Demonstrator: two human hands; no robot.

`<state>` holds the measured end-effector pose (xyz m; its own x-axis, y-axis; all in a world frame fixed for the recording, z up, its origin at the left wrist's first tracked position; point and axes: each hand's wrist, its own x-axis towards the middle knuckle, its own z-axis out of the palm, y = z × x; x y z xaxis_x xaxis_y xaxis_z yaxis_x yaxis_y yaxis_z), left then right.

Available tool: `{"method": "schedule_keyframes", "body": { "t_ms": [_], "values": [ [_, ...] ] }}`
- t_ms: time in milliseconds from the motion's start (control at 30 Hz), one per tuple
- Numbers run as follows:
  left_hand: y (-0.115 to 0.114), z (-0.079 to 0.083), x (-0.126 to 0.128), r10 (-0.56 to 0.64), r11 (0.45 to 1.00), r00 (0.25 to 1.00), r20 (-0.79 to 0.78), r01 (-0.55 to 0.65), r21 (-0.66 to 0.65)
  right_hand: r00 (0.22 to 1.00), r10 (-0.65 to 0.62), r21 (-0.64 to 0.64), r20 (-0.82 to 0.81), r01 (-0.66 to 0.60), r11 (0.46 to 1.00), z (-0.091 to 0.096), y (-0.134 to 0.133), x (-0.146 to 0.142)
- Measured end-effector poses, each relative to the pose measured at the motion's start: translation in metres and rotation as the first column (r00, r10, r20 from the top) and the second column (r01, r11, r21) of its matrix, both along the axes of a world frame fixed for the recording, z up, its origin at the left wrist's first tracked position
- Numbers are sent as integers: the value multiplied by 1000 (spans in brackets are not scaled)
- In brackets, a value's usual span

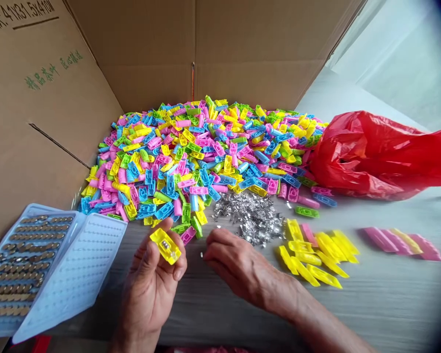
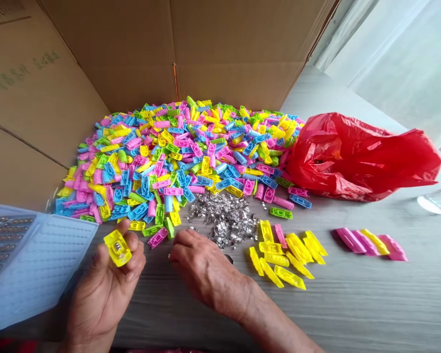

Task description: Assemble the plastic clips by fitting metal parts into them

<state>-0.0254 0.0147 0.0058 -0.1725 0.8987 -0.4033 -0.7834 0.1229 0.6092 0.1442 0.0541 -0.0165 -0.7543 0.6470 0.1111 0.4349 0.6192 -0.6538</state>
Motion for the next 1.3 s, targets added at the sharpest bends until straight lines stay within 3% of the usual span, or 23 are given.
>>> {"method": "schedule_keyframes", "body": {
  "t_ms": [67,133,233,300,367,467,533,633,800,933,1033,1133,1300],
  "values": [
    [0,-2,3,-26,1000,1000,-8,26,11,970,-151,-207,-189,111,972,3,-4,11],
    [0,-4,8,-44,998,999,-25,45,33,875,-329,-458,-354,145,877,5,-8,20],
    [-1,-9,17,-91,993,995,-52,94,72,710,-504,-719,-492,-4,695,6,-13,26],
    [-2,-10,24,-127,988,990,-61,131,77,596,-590,-796,-544,-145,588,5,-15,26],
    [-4,-10,31,-136,988,989,-64,140,61,504,-659,-823,-559,-239,515,2,-17,25],
    [-5,-9,40,-151,987,986,-71,155,51,437,-726,-847,-531,-292,444,0,-20,25],
    [-4,-9,44,-200,976,978,-67,204,74,436,-738,-857,-514,-292,425,-1,-22,26],
    [-3,-10,48,-251,961,967,-39,254,109,472,-726,-864,-500,-219,453,-2,-25,27],
    [-4,-8,53,-261,959,965,22,257,117,494,-733,-825,-468,53,563,-1,-32,29],
    [-5,-6,55,-249,966,968,30,246,74,553,-643,-566,-530,335,754,1,-36,31],
    [-3,-6,56,-231,972,972,30,230,44,634,-511,-320,-580,400,859,3,-36,34],
    [-3,-5,56,-225,974,974,35,224,40,682,-417,-195,-601,381,904,6,-34,37],
    [-3,-3,57,-245,969,969,23,244,40,723,-383,-73,-575,421,904,10,-33,41]
  ]
}}
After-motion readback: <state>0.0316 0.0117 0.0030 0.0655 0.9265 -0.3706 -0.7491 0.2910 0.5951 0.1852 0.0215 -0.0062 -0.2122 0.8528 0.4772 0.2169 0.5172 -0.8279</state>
